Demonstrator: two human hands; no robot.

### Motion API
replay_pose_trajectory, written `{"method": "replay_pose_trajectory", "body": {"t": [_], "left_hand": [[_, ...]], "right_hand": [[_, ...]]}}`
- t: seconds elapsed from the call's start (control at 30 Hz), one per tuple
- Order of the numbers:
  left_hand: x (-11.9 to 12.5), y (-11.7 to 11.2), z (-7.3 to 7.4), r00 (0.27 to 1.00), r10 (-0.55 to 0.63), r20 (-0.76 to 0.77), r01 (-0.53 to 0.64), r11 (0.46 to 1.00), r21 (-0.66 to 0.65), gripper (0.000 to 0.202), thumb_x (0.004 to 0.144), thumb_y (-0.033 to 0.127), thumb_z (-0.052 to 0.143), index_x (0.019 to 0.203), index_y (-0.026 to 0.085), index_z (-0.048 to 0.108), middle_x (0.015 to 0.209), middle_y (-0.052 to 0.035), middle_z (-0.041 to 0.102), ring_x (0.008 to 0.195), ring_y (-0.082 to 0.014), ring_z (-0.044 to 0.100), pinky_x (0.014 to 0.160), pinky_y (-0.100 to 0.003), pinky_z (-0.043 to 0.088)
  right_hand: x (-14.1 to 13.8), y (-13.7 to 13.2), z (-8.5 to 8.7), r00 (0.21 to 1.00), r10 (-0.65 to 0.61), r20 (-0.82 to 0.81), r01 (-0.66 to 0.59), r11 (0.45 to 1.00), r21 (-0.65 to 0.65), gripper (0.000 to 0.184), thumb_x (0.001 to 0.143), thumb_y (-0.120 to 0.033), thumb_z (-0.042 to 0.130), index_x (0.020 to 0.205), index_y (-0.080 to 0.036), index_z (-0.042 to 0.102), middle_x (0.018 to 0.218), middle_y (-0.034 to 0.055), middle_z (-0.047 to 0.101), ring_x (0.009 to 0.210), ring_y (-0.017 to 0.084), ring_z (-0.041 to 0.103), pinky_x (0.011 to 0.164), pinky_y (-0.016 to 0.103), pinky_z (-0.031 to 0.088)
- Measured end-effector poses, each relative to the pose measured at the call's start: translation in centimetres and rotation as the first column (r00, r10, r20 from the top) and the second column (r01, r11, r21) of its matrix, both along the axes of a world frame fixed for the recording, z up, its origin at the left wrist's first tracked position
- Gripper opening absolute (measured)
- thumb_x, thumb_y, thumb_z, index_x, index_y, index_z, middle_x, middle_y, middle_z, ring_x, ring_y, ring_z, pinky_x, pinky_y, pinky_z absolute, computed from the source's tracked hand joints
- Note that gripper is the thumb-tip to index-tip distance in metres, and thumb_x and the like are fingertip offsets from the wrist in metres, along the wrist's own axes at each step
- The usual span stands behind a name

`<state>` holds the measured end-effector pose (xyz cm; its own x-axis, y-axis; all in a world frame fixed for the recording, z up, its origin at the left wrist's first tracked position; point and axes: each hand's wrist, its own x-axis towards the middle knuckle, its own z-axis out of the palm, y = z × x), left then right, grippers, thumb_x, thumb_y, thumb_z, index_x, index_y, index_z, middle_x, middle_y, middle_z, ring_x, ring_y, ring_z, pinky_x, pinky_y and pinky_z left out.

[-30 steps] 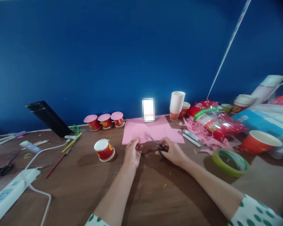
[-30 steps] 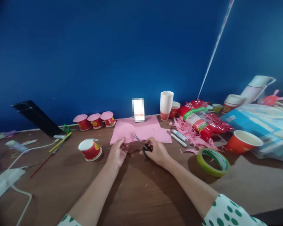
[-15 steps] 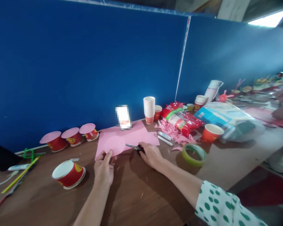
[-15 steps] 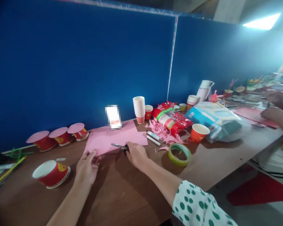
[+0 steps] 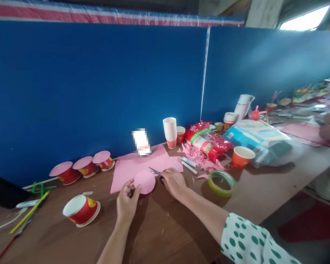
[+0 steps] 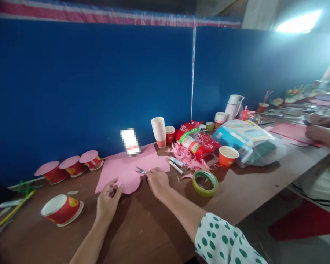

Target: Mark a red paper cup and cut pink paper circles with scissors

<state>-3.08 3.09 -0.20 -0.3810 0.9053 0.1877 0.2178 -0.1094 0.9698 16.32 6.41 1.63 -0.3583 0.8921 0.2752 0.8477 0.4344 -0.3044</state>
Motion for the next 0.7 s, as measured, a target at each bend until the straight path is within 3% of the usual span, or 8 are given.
{"method": "replay_pose_trajectory", "body": {"t": [0.2, 0.33, 0.43, 0.53, 0.6, 0.7], "left_hand": [[0.7, -0.4, -0.1, 0.994, 0.113, -0.002, -0.113, 0.991, 0.069, 0.036, 0.062, 0.031, 0.068, 0.094, 0.017, 0.063, 0.084, -0.0071, 0.065, 0.076, -0.0177, 0.061, 0.071, -0.028, 0.047], [2.0, -1.5, 1.5, 0.983, 0.184, 0.021, -0.185, 0.968, 0.172, 0.026, 0.067, 0.026, 0.064, 0.092, 0.019, 0.063, 0.09, -0.0074, 0.062, 0.08, -0.0167, 0.058, 0.077, -0.029, 0.045], [3.3, -3.0, 3.3, 0.998, 0.016, 0.066, -0.025, 0.989, 0.143, 0.022, 0.065, 0.022, 0.065, 0.087, 0.02, 0.065, 0.09, -0.0082, 0.062, 0.081, -0.0179, 0.057, 0.081, -0.03, 0.043], [3.2, -5.1, 4.7, 0.995, -0.094, -0.047, 0.099, 0.986, 0.131, 0.027, 0.065, 0.019, 0.065, 0.092, 0.022, 0.065, 0.092, -0.0091, 0.062, 0.088, -0.021, 0.056, 0.087, -0.034, 0.04], [1.6, -6.6, 4.9, 0.988, -0.029, -0.15, 0.051, 0.989, 0.142, 0.032, 0.067, 0.019, 0.064, 0.099, 0.024, 0.063, 0.099, -0.0096, 0.06, 0.096, -0.0231, 0.053, 0.092, -0.037, 0.037], [-2.6, -8.1, 4.0, 0.927, 0.282, -0.247, -0.228, 0.947, 0.225, 0.047, 0.066, 0.023, 0.065, 0.112, 0.024, 0.053, 0.113, -0.0105, 0.052, 0.106, -0.0244, 0.049, 0.097, -0.04, 0.032]], "right_hand": [[-0.2, 0.0, -0.7, 0.981, 0.14, -0.133, -0.125, 0.986, 0.112, 0.018, 0.084, -0.019, 0.049, 0.098, -0.017, 0.061, 0.092, 0.0081, 0.064, 0.09, 0.02, 0.053, 0.081, 0.03, 0.04], [-0.3, 0.7, -1.6, 0.953, 0.214, -0.214, -0.175, 0.967, 0.187, 0.019, 0.084, -0.018, 0.048, 0.096, -0.016, 0.063, 0.092, 0.009, 0.065, 0.09, 0.021, 0.053, 0.082, 0.032, 0.041], [-0.3, 1.1, -2.0, 0.937, 0.207, -0.282, -0.143, 0.963, 0.229, 0.02, 0.084, -0.019, 0.047, 0.095, -0.018, 0.063, 0.092, 0.0078, 0.066, 0.09, 0.022, 0.054, 0.08, 0.034, 0.042], [-0.3, 1.1, -2.3, 0.928, 0.204, -0.312, -0.122, 0.957, 0.263, 0.02, 0.083, -0.019, 0.047, 0.095, -0.018, 0.063, 0.091, 0.0075, 0.067, 0.089, 0.023, 0.055, 0.08, 0.034, 0.043], [-0.2, 1.1, -2.3, 0.925, 0.197, -0.326, -0.104, 0.954, 0.28, 0.02, 0.082, -0.019, 0.048, 0.094, -0.017, 0.063, 0.091, 0.0072, 0.067, 0.088, 0.023, 0.055, 0.08, 0.034, 0.043], [0.0, 1.0, -2.3, 0.92, 0.195, -0.34, -0.093, 0.952, 0.293, 0.019, 0.083, -0.02, 0.047, 0.094, -0.017, 0.062, 0.09, 0.0069, 0.067, 0.087, 0.023, 0.056, 0.079, 0.034, 0.043]]}}
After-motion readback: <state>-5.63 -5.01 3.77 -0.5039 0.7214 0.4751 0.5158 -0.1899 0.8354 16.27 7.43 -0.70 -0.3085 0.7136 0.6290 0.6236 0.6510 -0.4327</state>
